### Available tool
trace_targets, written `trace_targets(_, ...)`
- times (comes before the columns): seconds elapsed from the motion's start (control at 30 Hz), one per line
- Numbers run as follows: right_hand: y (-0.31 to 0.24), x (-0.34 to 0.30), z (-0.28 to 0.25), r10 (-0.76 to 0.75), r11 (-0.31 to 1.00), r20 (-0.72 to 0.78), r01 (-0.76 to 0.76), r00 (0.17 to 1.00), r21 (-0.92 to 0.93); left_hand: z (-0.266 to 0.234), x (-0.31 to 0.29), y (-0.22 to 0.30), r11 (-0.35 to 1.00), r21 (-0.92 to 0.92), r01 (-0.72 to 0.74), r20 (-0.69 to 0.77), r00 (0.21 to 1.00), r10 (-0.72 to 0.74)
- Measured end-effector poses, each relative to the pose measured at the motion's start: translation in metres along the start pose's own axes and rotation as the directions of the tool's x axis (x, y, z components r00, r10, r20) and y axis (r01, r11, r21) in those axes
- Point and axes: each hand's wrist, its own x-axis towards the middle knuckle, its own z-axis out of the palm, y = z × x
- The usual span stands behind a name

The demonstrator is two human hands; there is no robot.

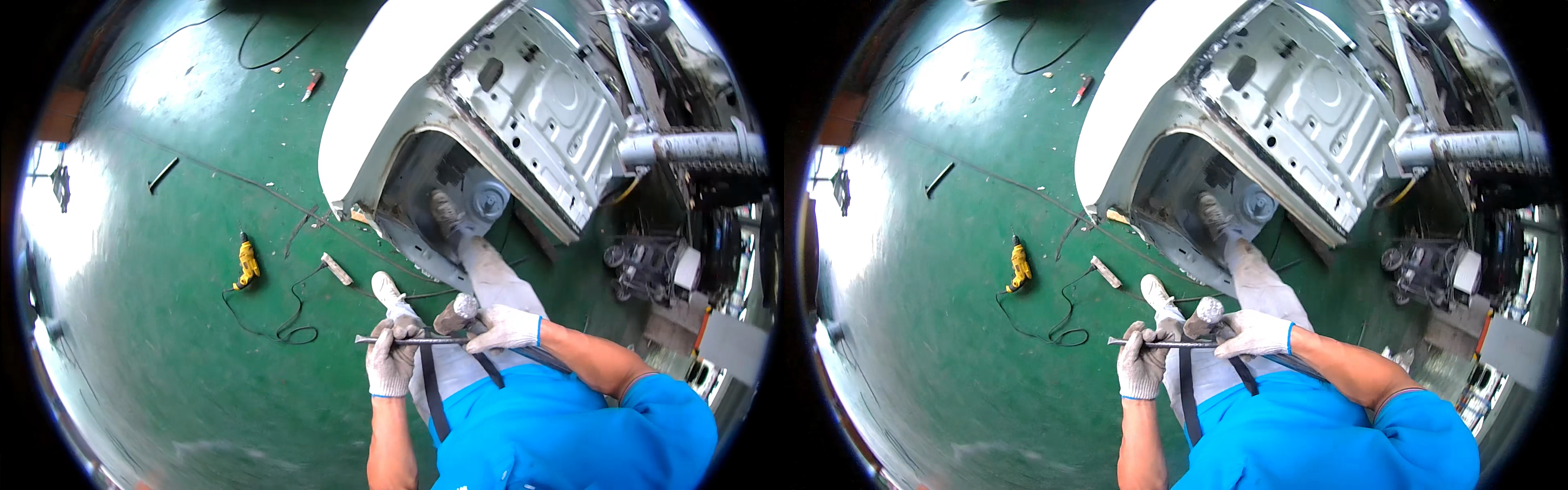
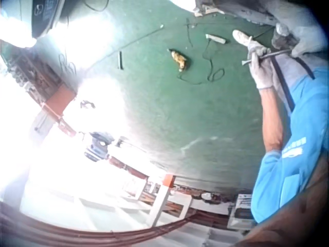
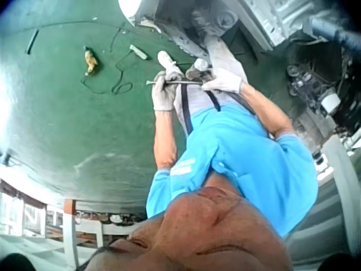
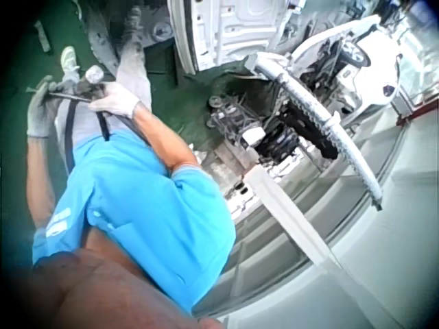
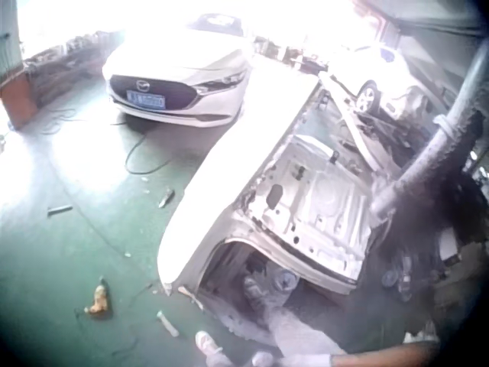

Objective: The person lifts and positions a white car bumper, then uses a hammer and metal punch to tap and adjust the inner metal frame of the bumper.

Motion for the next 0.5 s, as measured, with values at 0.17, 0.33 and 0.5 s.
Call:
trace_targets(0.17, -0.018, 0.037, -0.063, -0.062, 0.998, 0.214, 0.057, 0.975, 0.029, 0.023, 0.018, -0.037, 0.989, -0.034, -0.143, -0.082, 0.987, 0.140)
trace_targets(0.33, -0.030, 0.062, -0.101, -0.064, 0.988, 0.268, 0.098, 0.961, -0.119, 0.035, 0.035, -0.081, 0.985, 0.146, -0.092, -0.462, 0.874, 0.150)
trace_targets(0.5, -0.028, 0.073, -0.109, -0.211, 0.848, 0.070, 0.219, 0.975, -0.482, 0.079, 0.050, -0.116, -0.404, 0.913, 0.061, 0.215, 0.770, 0.601)
